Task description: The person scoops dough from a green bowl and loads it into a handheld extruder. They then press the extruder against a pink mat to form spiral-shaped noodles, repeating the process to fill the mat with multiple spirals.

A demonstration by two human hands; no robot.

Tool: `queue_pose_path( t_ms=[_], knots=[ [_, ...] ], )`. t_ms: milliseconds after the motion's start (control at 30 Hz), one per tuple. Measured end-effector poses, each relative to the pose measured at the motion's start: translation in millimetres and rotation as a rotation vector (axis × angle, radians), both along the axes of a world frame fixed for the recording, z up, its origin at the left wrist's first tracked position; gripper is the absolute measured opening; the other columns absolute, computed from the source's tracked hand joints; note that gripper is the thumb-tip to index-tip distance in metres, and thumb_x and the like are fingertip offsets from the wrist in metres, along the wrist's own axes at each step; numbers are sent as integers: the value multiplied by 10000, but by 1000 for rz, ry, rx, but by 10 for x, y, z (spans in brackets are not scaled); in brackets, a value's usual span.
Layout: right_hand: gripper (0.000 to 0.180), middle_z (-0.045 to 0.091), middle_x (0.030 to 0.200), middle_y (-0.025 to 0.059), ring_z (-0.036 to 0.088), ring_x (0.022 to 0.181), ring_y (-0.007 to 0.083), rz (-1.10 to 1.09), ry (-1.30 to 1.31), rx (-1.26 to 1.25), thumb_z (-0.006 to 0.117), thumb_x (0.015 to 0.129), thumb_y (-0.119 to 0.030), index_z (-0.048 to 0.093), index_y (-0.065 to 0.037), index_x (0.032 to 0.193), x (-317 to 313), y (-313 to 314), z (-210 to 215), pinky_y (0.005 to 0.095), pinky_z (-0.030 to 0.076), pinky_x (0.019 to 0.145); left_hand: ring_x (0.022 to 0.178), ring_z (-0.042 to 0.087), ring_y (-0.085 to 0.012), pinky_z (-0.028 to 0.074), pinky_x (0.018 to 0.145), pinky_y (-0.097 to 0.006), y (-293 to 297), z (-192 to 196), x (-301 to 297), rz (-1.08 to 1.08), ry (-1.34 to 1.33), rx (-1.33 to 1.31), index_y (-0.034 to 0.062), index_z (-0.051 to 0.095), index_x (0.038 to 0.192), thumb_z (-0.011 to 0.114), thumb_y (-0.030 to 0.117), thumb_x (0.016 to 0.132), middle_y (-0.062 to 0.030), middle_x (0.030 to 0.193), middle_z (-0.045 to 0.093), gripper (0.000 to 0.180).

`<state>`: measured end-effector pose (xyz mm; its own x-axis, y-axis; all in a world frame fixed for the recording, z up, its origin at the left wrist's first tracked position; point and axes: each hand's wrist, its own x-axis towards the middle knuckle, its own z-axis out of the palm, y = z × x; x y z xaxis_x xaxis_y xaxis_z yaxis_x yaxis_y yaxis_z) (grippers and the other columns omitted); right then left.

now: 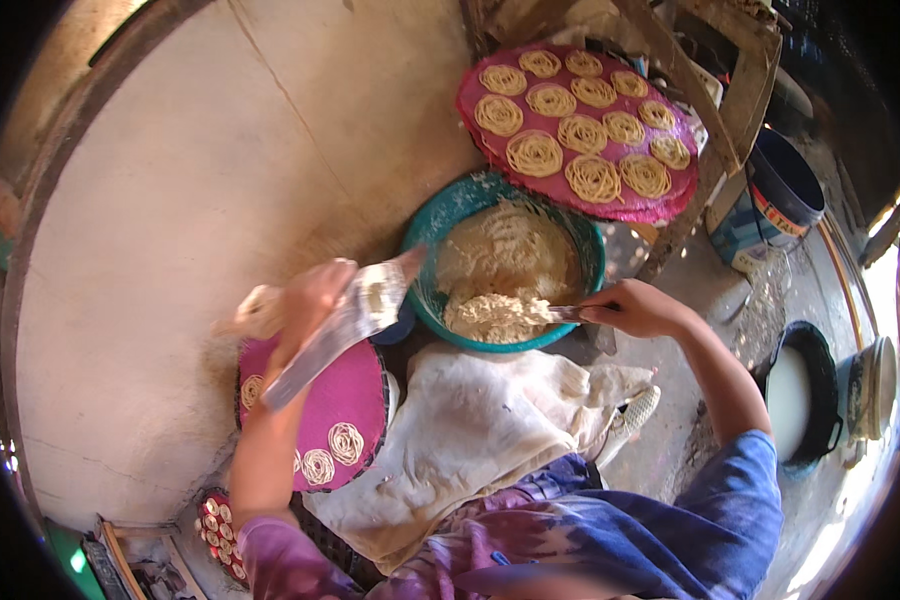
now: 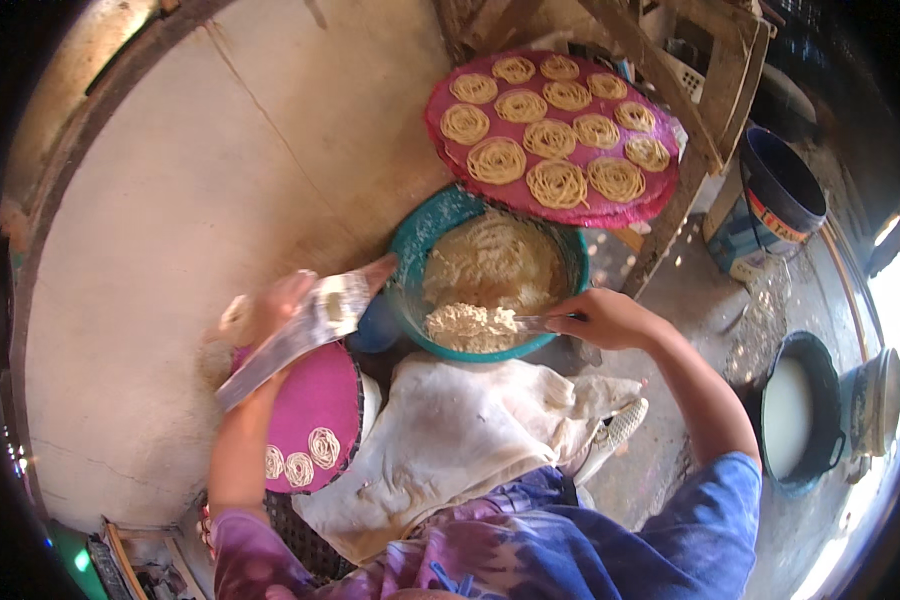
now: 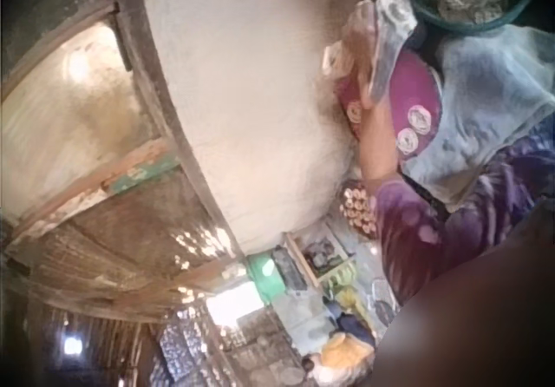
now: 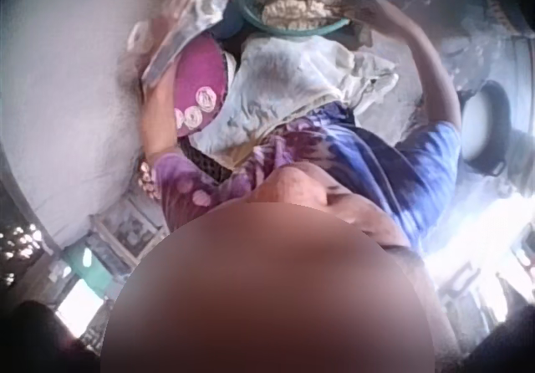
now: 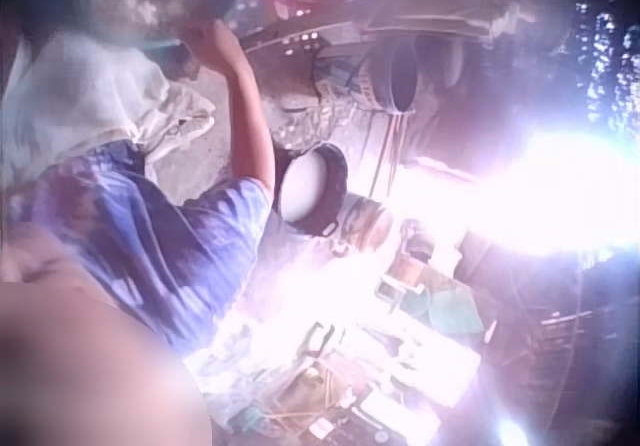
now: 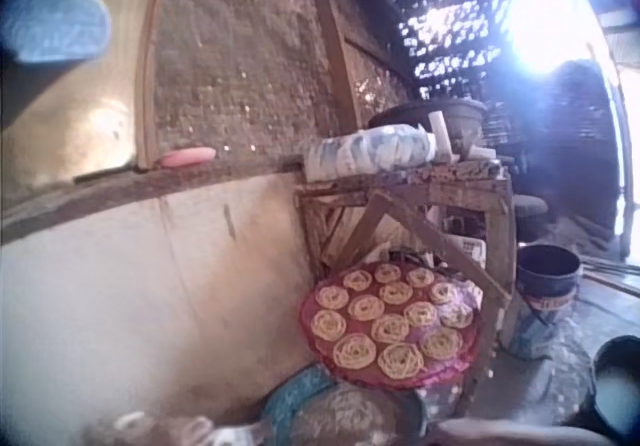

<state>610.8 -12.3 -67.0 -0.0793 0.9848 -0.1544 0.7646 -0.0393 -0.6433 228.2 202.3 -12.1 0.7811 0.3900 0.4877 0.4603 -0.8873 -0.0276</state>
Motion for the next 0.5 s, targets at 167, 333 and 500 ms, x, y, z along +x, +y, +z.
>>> queue_pose_path(
  t_ms=[167, 333, 500],
  knots=[
    [438, 533, 689, -43, 445, 621, 59, -51, 498, -242, 596, 958, -432, 697, -50, 1146, 121, -121, 631, 264, 392, 554, 732, 609, -352, 486, 622, -446, 10, -149, 664, -139, -115, -55, 86, 517, 806, 670, 238, 743, -135, 755, 572, 225],
    [286, 666, 761, 40, 630, 651, 135, -37, -332, 340, 618, 918, -292, 694, -148, 1152, -142, -7, 824, 334, 461, 513, 709, 600, -360, 476, 599, -440, -97, -86, 995, -109, -140, -55, 80, 528, 785, 727, 264, 721, -132, 731, 565, 279],
    [486, 642, 915, 65, 676, 718, 205, 123, -844, 583, 572, 840, -166, 533, -95, 1319, -678, 144, 772, 353, 520, 557, 729, 628, -353, 496, 611, -435, -179, -66, 1084, -120, -81, -45, 75, 540, 795, 741, 285, 713, -133, 746, 599, 303]
  ],
)
